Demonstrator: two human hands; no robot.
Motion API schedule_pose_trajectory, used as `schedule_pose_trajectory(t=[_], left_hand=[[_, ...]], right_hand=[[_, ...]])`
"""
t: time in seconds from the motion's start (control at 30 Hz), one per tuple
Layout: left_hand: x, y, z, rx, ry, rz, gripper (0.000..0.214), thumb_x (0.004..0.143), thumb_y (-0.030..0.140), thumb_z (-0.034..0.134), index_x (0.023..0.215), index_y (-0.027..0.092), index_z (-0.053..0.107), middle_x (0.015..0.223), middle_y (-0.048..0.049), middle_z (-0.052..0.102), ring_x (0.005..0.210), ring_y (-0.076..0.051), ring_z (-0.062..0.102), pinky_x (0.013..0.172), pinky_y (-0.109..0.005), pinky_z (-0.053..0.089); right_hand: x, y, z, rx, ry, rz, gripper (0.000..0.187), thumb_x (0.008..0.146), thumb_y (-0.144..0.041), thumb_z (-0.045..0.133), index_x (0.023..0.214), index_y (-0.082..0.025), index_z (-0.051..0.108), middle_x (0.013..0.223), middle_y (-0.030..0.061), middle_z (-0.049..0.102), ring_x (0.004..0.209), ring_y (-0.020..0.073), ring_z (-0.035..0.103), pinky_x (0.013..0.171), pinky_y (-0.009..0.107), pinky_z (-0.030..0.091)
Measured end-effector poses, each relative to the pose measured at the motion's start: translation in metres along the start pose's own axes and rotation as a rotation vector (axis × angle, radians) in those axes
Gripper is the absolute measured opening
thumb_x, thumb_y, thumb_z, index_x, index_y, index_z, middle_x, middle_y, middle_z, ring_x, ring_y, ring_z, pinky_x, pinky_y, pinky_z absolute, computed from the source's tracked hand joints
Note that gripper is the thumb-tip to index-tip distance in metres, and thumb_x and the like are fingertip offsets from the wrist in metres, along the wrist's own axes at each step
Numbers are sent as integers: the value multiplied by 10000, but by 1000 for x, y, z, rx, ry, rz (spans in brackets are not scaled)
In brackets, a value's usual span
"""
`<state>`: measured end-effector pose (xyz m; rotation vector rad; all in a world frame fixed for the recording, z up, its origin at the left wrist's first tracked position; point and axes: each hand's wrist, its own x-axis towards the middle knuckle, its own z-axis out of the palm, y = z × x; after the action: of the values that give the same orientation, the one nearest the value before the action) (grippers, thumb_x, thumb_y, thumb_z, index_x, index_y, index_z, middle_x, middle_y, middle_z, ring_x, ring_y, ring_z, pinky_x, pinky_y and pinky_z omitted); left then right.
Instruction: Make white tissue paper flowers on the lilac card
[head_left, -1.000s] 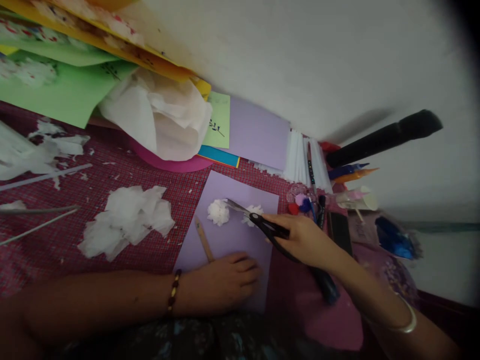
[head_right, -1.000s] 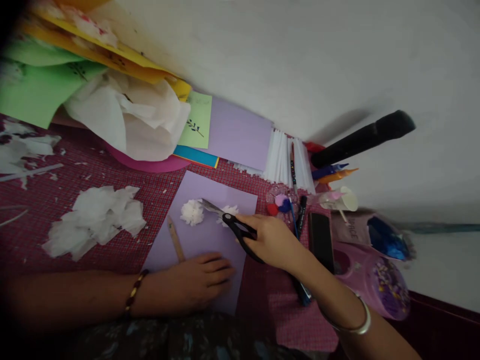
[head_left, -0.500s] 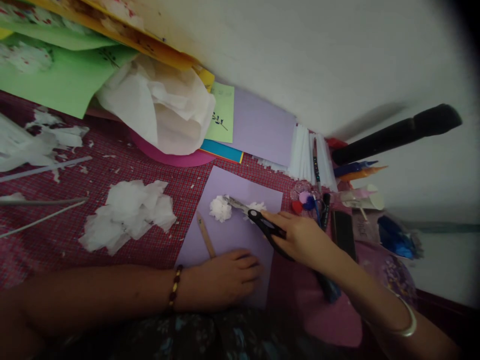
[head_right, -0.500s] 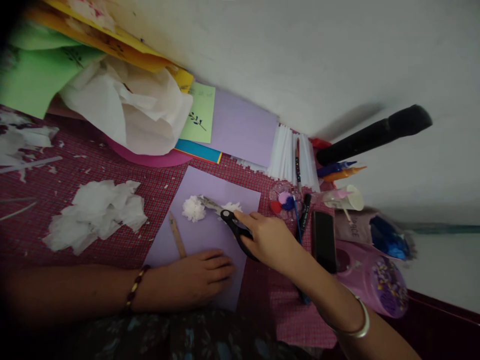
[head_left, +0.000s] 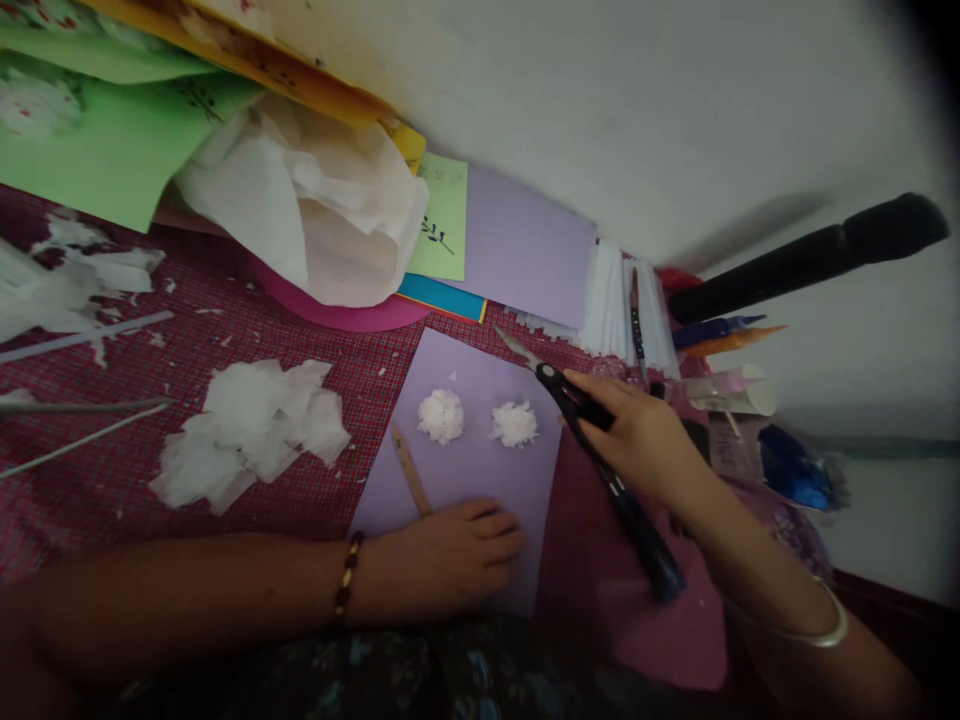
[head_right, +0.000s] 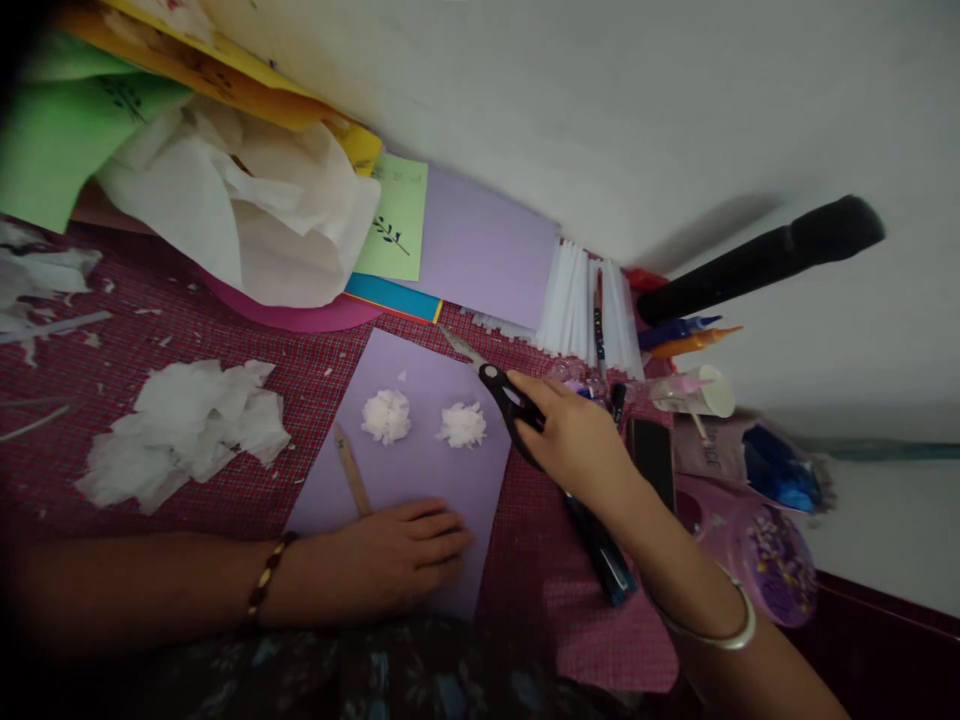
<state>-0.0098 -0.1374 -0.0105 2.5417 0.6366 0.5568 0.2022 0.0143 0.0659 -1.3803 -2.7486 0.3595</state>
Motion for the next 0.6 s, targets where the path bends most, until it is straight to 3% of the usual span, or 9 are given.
schedule_pose_trajectory(t=[0.13,0.3,0.4,0.5,0.6], left_hand=[[0,0,0,3,1,5,176,948,239,555,1091,190,646,1283,-93,636,1202,-205,543,1078,-353,381],[1,-1,-1,17,-34,9,171,966,236,520,1072,190,647,1297,-84,628,1209,-206,528,1086,-349,360],[2,0,-4,17,-20,5,129,956,237,541,1002,202,656,1256,-76,643,1170,-202,540,1044,-332,382],[2,0,-5,32,37,27,101,941,250,571,933,201,659,1200,-76,658,1102,-199,561,985,-329,413],[3,0,-9,74,55,57,86,928,247,593,887,198,652,1109,-79,675,1026,-198,575,918,-336,432]], right_hand=[[17,13,5,-175,-63,12,499,882,-281,570,1379,-316,554,1178,101,703,940,314,709,767,467,580],[46,24,14,-195,-62,-103,489,917,-213,498,1405,-206,525,1196,141,656,1094,314,640,963,472,524],[56,29,15,-202,-30,-144,465,922,-190,476,1381,-176,546,1181,159,649,1119,318,618,999,490,502],[51,23,14,-166,20,-184,408,935,-203,468,1324,-197,593,1204,162,648,1135,323,612,994,520,502],[28,2,15,-64,45,-257,341,954,-221,475,1253,-204,638,1148,148,682,1084,296,640,967,497,519]])
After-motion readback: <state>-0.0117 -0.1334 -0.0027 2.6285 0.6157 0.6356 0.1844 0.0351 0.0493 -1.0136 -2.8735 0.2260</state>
